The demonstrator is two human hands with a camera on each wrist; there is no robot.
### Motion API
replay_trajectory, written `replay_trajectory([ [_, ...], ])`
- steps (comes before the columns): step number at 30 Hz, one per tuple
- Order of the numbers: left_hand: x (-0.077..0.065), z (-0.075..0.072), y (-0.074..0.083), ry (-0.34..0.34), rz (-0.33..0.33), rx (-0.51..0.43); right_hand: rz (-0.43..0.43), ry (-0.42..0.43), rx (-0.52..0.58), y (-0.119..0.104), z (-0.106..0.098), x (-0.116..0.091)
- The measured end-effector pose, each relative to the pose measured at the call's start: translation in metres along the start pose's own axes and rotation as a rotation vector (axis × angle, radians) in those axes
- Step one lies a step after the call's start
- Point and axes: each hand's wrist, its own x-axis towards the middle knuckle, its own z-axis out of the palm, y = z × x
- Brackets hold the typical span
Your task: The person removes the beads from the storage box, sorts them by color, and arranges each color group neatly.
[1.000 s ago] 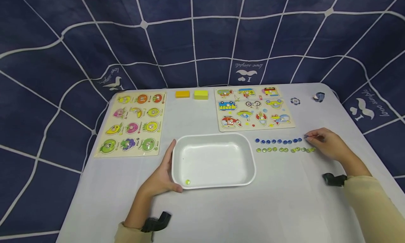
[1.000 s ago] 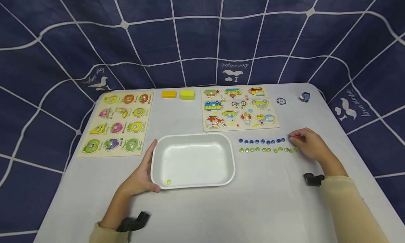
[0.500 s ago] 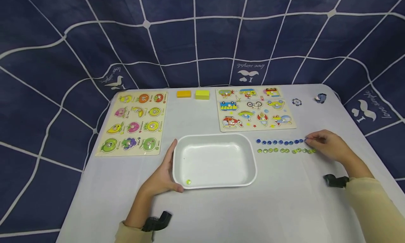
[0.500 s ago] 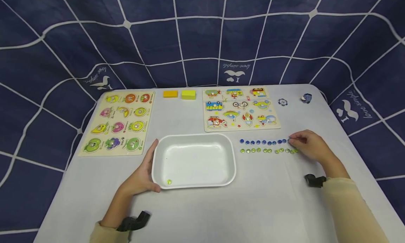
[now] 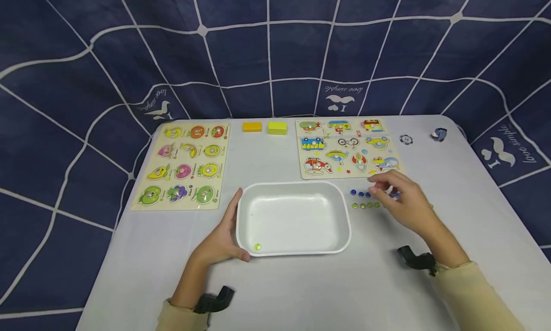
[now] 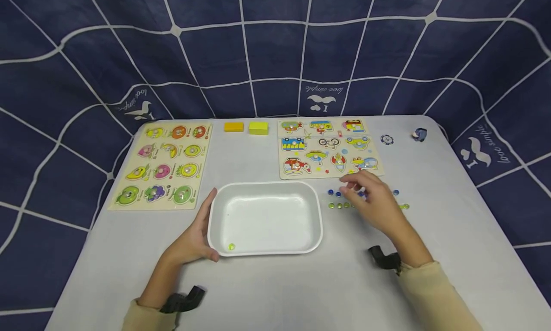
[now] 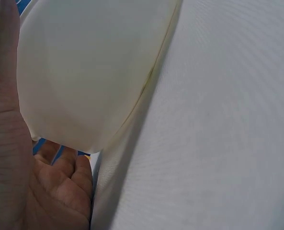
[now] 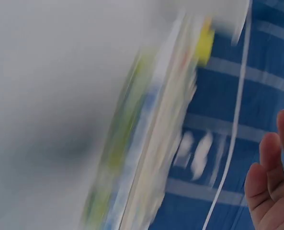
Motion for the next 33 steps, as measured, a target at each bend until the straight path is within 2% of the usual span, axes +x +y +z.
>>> replay_trajectory([
  [4,0.001,0.001,0.001,-0.01,0.005,-0.001,-0.05,-0.127,0.078,-0.039,0.024,0.003],
  [9,0.001,0.0,0.002,-0.013,0.033,-0.007,-0.132,-0.283,0.157,-0.074,0.058,0.008],
  [15,0.002,0.0,0.001,-0.016,0.042,-0.009,-0.197,-0.478,0.141,-0.103,0.097,0.014],
  [19,0.002,0.0,-0.001,-0.018,0.046,-0.006,-0.254,-0.612,0.068,-0.116,0.119,0.016],
  [22,0.002,-0.001,-0.001,-0.021,0.046,0.0,-0.308,-0.663,0.042,-0.122,0.133,0.018],
  [27,0.001,-0.002,-0.002,-0.02,0.041,0.012,-0.32,-0.714,0.124,-0.127,0.15,0.021],
  [33,-0.001,-0.003,-0.001,-0.012,0.03,0.032,-0.326,-0.797,0.195,-0.131,0.159,0.025],
])
